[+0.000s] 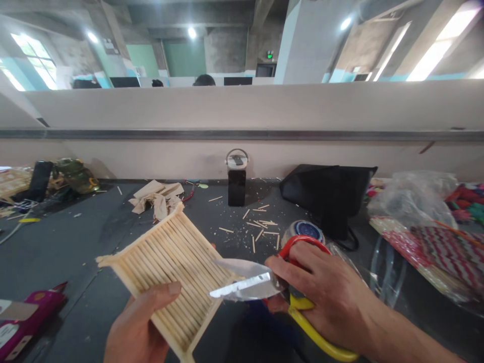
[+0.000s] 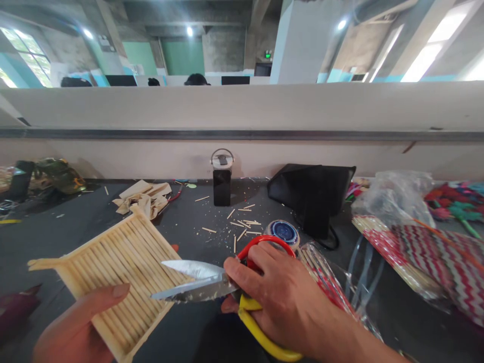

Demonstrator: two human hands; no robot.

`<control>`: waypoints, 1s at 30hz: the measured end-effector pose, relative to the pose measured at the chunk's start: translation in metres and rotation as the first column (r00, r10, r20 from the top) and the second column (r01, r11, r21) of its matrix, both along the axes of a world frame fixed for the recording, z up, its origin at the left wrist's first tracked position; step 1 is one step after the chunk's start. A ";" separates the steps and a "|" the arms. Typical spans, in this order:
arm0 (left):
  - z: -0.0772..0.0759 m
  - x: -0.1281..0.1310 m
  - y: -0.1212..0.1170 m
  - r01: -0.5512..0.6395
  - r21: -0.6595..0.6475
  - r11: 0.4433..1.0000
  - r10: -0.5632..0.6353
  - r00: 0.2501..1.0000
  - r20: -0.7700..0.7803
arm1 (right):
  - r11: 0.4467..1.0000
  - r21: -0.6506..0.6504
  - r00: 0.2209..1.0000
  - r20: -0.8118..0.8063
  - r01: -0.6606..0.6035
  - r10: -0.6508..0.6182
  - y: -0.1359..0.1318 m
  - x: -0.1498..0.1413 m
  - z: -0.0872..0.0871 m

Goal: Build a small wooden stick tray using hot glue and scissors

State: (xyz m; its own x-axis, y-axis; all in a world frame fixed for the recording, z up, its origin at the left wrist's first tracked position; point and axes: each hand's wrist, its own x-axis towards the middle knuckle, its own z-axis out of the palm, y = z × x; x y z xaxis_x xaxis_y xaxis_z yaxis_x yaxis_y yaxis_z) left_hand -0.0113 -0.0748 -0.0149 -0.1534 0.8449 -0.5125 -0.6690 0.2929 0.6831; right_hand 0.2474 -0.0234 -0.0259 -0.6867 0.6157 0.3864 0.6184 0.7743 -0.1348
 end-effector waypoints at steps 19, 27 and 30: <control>-0.007 -0.006 0.003 -0.061 0.044 0.997 0.059 0.998 0.030 | 0.998 -0.042 0.993 -0.104 0.046 -0.050 -0.004 -0.001 0.004; -0.005 -0.002 -0.001 -0.060 0.020 0.998 0.058 0.996 0.062 | 0.992 -0.114 0.997 -0.041 0.061 -0.067 -0.006 -0.006 0.000; -0.008 -0.002 -0.001 -0.070 0.008 0.997 0.070 0.997 0.029 | 0.996 -0.080 0.998 -0.034 0.048 -0.051 -0.007 -0.005 -0.002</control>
